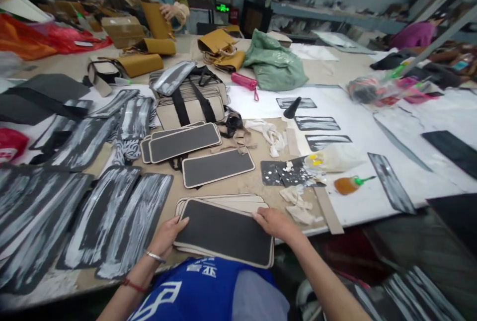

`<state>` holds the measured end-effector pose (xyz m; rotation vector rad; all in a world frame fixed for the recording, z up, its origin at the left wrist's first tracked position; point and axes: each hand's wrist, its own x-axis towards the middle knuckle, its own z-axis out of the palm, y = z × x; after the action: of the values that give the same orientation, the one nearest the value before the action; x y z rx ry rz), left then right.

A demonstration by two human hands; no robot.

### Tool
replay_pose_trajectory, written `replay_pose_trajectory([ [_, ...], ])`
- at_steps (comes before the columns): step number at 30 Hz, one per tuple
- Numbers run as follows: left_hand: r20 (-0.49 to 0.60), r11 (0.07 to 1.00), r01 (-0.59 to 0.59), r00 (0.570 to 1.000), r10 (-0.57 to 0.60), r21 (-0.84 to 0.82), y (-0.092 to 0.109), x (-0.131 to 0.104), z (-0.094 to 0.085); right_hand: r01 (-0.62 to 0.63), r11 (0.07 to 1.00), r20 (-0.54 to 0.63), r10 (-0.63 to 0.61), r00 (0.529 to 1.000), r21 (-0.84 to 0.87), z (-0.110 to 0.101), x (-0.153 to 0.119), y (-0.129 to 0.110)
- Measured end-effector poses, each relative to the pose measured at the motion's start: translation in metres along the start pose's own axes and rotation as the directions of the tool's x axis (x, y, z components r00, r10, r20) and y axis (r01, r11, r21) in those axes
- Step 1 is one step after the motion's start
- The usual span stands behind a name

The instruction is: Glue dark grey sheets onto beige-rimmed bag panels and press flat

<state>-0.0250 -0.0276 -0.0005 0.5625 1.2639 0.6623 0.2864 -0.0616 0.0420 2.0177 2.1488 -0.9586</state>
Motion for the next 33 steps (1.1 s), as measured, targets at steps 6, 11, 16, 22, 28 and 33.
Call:
replay_pose_trajectory([
  [6, -0.001, 0.999, -0.006, 1.0, 0.006, -0.038, -0.002, -0.002, -0.002, -0.027, 0.999, 0.016, 0.027, 1.0, 0.024, -0.017, -0.006, 0.013],
  [11, -0.022, 0.998, -0.029, 0.999, 0.028, -0.057, -0.004, -0.004, -0.004, -0.103, 0.877, 0.086, 0.071, 0.994, 0.47, -0.025, -0.008, 0.027],
  [16, -0.017, 0.992, -0.014, 1.0, 0.012, -0.125, -0.004, -0.009, -0.003, -0.201, 0.829, -0.069, 0.276, 0.959, 0.521, 0.01, -0.009, 0.036],
  [22, -0.031, 0.99, -0.038, 0.999, 0.034, -0.138, -0.007, -0.009, -0.003, -0.218, 0.901, -0.289, 0.338, 0.896, 0.376, 0.045, -0.019, 0.032],
  [28, -0.055, 0.991, -0.075, 0.996, 0.069, -0.115, -0.009, -0.007, -0.004, -0.313, 0.882, -0.323, 0.429, 0.844, 0.353, 0.057, -0.015, 0.023],
  [33, -0.02, 0.985, -0.046, 0.999, 0.043, -0.167, -0.005, -0.01, -0.004, -0.289, 0.818, -0.245, 0.451, 0.858, 0.497, 0.053, -0.011, 0.023],
])
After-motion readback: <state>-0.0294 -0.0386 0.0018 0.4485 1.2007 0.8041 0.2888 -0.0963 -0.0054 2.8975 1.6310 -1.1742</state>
